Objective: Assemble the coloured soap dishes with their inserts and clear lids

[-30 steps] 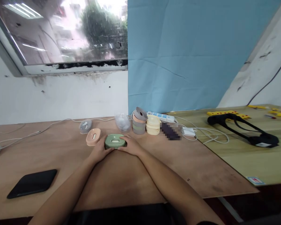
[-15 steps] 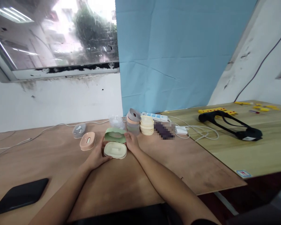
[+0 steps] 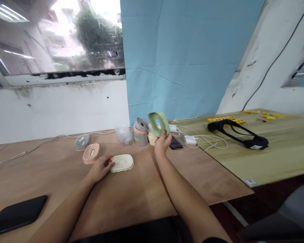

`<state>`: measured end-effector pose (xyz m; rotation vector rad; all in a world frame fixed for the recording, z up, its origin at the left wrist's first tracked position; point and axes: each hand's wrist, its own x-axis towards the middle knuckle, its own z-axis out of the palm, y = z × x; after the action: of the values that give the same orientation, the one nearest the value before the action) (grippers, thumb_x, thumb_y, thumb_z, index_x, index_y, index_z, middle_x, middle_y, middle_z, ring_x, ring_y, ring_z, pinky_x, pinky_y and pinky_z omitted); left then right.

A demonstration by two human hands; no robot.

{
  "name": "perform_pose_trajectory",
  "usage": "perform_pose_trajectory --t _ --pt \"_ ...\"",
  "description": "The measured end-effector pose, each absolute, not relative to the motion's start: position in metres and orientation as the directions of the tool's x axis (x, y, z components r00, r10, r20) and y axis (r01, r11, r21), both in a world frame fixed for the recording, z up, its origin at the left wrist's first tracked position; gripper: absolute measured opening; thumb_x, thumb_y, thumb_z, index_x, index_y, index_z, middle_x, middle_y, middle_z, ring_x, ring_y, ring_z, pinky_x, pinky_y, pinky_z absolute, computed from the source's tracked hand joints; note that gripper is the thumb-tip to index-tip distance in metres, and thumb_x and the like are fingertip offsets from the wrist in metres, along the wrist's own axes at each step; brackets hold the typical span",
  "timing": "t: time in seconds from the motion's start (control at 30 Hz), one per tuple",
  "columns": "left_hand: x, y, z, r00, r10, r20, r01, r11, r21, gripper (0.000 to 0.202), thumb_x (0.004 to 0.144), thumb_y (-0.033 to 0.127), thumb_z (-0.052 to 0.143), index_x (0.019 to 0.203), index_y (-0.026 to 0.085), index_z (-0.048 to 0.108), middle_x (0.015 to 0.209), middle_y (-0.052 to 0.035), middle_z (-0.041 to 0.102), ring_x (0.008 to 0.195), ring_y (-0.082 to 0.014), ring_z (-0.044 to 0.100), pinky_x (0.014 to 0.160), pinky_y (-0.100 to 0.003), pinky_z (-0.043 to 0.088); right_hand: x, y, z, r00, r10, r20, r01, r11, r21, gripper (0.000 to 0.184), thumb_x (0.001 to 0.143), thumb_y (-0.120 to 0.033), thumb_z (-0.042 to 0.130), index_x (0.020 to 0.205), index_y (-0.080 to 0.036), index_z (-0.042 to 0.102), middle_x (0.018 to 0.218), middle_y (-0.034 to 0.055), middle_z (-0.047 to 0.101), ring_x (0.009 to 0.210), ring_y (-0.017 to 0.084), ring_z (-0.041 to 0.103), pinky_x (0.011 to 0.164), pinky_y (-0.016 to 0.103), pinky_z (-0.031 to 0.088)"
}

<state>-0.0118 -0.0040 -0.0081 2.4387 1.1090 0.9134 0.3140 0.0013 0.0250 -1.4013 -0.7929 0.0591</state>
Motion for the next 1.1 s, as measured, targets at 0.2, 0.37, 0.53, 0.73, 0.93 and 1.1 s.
perform_pose_trajectory --t 0.2,0.37,0.53,0.73,0.93,1.1 --pt "-0.012 -0.003 -0.011 0.496 0.764 0.413 0.573 -0.645 0.506 0.035 0.087 0.042 0.051 0.110 0.019 0.063 0.088 -0.0072 0.066 0.079 -0.0200 0.060 0.072 -0.032 0.047 0.342 0.004 0.022 0.876 0.312 0.368 0.292 0.266 -0.919 0.054 0.088 -0.065 0.027 0.096 -0.018 0.055 0.068 0.0041 0.061 0.049 0.017 0.055 0.044 0.030 0.043" --pt "-0.012 -0.004 -0.010 0.501 0.767 0.401 0.579 -0.641 0.504 0.034 0.088 0.041 0.050 0.111 0.018 0.062 0.091 -0.0072 0.066 0.082 -0.0199 0.060 0.074 -0.032 0.047 0.334 0.006 0.018 0.893 0.337 0.299 0.150 0.404 -0.902 0.045 0.081 -0.065 0.046 0.075 -0.021 0.050 0.049 -0.0042 0.049 0.037 0.013 0.045 0.036 0.026 0.036" --pt "-0.012 -0.005 -0.008 0.511 0.767 0.389 0.587 -0.642 0.493 0.036 0.089 0.042 0.049 0.112 0.018 0.062 0.091 -0.0074 0.066 0.084 -0.0207 0.060 0.075 -0.033 0.047 0.325 0.004 0.028 0.835 0.387 0.392 0.151 0.523 -0.839 0.043 0.078 -0.063 0.054 0.079 -0.020 0.046 0.056 -0.0043 0.057 0.036 0.009 0.046 0.036 0.021 0.035" --pt "-0.011 -0.006 -0.005 0.512 0.770 0.380 0.593 -0.637 0.492 0.035 0.089 0.043 0.048 0.111 0.018 0.062 0.094 -0.0077 0.066 0.086 -0.0215 0.060 0.079 -0.035 0.048 0.312 -0.018 0.045 0.693 0.505 0.514 0.124 0.618 -0.776 0.042 0.075 -0.059 0.060 0.085 -0.019 0.049 0.062 -0.0040 0.059 0.041 0.008 0.051 0.040 0.020 0.039" --pt "-0.009 -0.007 -0.008 0.577 0.731 0.363 0.582 -0.681 0.444 0.060 0.076 0.056 0.063 0.124 0.020 0.056 0.124 -0.0114 0.058 0.113 -0.0295 0.053 0.098 -0.043 0.041 0.298 -0.031 0.019 0.435 0.841 0.323 0.056 0.333 -0.941 0.039 0.076 -0.058 0.058 0.070 -0.020 0.050 0.045 -0.0076 0.043 0.034 0.008 0.039 0.033 0.021 0.030" --pt "-0.009 -0.007 -0.010 0.613 0.730 0.302 0.598 -0.678 0.427 0.080 0.067 0.064 0.067 0.132 0.020 0.049 0.130 -0.0128 0.055 0.118 -0.0340 0.051 0.099 -0.046 0.040 0.297 -0.020 -0.005 0.251 0.964 0.084 0.214 0.029 -0.976 0.040 0.072 -0.058 0.062 0.070 -0.018 0.058 0.044 -0.0066 0.043 0.035 0.008 0.037 0.033 0.021 0.025"
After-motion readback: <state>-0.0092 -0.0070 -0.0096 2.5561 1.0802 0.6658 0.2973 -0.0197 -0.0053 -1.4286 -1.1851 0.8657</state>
